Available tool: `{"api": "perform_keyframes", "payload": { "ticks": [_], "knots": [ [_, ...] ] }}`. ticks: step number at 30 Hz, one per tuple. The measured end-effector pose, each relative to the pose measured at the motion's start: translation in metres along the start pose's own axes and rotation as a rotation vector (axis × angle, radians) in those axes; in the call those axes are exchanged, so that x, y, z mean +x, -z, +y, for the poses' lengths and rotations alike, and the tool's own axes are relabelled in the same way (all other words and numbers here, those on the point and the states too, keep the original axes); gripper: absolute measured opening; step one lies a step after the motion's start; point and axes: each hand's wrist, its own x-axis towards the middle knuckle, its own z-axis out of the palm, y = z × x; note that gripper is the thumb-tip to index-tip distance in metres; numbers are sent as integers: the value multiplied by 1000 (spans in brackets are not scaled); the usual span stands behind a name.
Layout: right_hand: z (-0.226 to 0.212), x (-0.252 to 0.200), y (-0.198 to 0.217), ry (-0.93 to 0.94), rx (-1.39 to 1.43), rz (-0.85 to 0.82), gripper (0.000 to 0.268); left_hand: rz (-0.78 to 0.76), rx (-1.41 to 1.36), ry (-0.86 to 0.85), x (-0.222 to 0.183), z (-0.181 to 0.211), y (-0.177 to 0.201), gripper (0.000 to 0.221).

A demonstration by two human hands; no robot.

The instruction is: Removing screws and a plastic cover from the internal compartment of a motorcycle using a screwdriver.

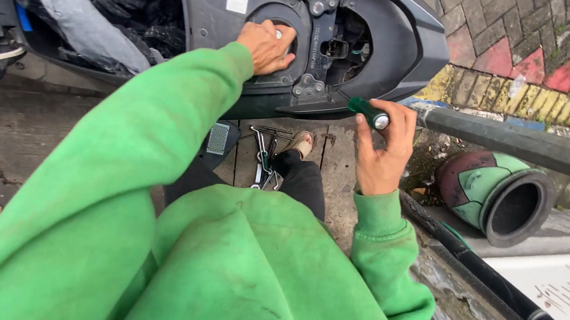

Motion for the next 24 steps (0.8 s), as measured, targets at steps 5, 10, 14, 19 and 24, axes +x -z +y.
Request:
{"api": "perform_keyframes", "payload": {
  "ticks": [5,10,14,19,24],
  "knots": [
    [0,3,5,16,19,-13,17,78,78,-7,3,-4,-8,72],
    [0,-5,7,-12,37,14,18,-72,-397,498,-27,31,59,68],
    [1,-9,5,-55,53,8,18,33,-254,792,-11,57,35,81],
    [11,-13,-1,-36,29,-20,24,30,40,729,-10,51,21,78],
    [11,-7,1,-15,37,32,17,214,74,556,-10,35,11,72]
  ]
}}
